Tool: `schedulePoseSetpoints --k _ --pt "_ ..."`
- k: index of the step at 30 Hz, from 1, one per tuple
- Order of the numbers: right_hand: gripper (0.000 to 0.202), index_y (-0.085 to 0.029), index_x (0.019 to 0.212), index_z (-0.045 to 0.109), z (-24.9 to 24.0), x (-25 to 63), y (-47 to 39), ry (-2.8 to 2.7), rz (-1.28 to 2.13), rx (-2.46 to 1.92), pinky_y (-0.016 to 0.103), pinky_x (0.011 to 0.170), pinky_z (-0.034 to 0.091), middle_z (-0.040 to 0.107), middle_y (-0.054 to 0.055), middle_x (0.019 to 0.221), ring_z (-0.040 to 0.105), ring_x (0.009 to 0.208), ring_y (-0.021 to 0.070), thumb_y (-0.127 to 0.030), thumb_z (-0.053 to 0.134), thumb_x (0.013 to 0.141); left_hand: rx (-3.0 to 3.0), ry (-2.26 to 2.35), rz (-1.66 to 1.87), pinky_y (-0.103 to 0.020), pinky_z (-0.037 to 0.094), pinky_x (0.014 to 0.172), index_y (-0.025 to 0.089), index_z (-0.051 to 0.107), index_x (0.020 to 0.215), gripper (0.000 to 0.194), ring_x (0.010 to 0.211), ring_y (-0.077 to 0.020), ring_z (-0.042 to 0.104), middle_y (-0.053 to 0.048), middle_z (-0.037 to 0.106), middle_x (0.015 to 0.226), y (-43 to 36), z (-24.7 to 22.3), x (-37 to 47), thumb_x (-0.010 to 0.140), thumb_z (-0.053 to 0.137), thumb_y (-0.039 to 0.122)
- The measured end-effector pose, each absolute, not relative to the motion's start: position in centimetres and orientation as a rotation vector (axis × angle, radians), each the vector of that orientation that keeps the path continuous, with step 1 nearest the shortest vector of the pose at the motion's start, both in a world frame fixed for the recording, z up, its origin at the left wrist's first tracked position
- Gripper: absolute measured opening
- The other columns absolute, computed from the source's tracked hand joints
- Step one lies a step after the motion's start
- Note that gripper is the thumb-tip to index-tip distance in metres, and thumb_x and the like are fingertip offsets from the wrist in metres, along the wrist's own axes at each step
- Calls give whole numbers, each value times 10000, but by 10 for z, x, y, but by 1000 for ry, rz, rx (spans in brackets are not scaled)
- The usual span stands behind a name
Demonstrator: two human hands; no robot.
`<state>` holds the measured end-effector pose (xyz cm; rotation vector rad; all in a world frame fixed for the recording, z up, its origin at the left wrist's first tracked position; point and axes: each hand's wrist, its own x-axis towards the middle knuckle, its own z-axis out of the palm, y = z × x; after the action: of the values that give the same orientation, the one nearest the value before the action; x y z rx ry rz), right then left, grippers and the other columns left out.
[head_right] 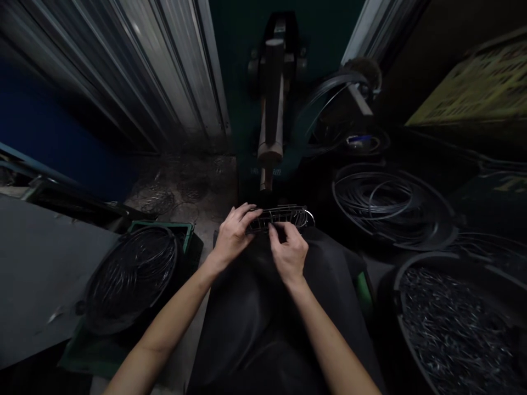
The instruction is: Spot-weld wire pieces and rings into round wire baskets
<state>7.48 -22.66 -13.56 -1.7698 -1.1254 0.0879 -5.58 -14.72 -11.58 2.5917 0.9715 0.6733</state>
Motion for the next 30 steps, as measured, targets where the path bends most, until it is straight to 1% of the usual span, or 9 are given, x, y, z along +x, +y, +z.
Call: schedulePoseSetpoints --k 6,11,16,20,25,30 --pt "192 -171 836 634 -141 80 -209 -1216 -110 -1678 256 656 483 658 35 767 612 674 141 -342 556 879 2603 998 758 -496 359 1088 222 481 1242 557 1269 -226 461 -66 534 1301 -135 -119 -49 737 506 -12" --pt "153 -163 841 621 -144 86 -196 -1286 -227 -1624 240 639 478 644 32 749 605 666 130 -290 550 888 2613 994 821 -492 354 1094 211 471 1228 550 1255 -219 470 -63 545 1282 -126 -122 -43 730 500 -20" --pt "114 -159 821 609 -147 91 -190 -1313 -239 -1611 230 630 471 627 21 726 598 653 122 -253 574 874 2592 1011 850 -483 364 1088 199 474 1199 468 1200 -201 508 -76 557 1247 -121 -128 -38 767 498 21" --pt "113 -160 820 610 -148 93 -188 -1310 -208 -1611 232 628 467 629 25 736 600 663 125 -251 571 874 2579 1011 859 -484 386 1071 198 496 1152 408 1205 -216 503 -79 553 1244 -119 -130 -36 775 523 46" --pt "151 -163 821 611 -147 93 -185 -1298 -195 -1613 246 621 463 640 35 745 600 660 134 -289 556 883 2549 944 882 -484 386 1067 195 464 1187 469 1208 -222 502 -95 551 1239 -114 -131 -38 754 568 49" --pt "222 -172 797 605 -135 91 -188 -1281 -120 -1701 255 596 449 639 35 718 585 619 140 -358 525 889 2429 852 916 -457 397 1056 232 388 1240 553 1205 -195 510 -67 557 1234 -111 -131 -44 752 614 104"
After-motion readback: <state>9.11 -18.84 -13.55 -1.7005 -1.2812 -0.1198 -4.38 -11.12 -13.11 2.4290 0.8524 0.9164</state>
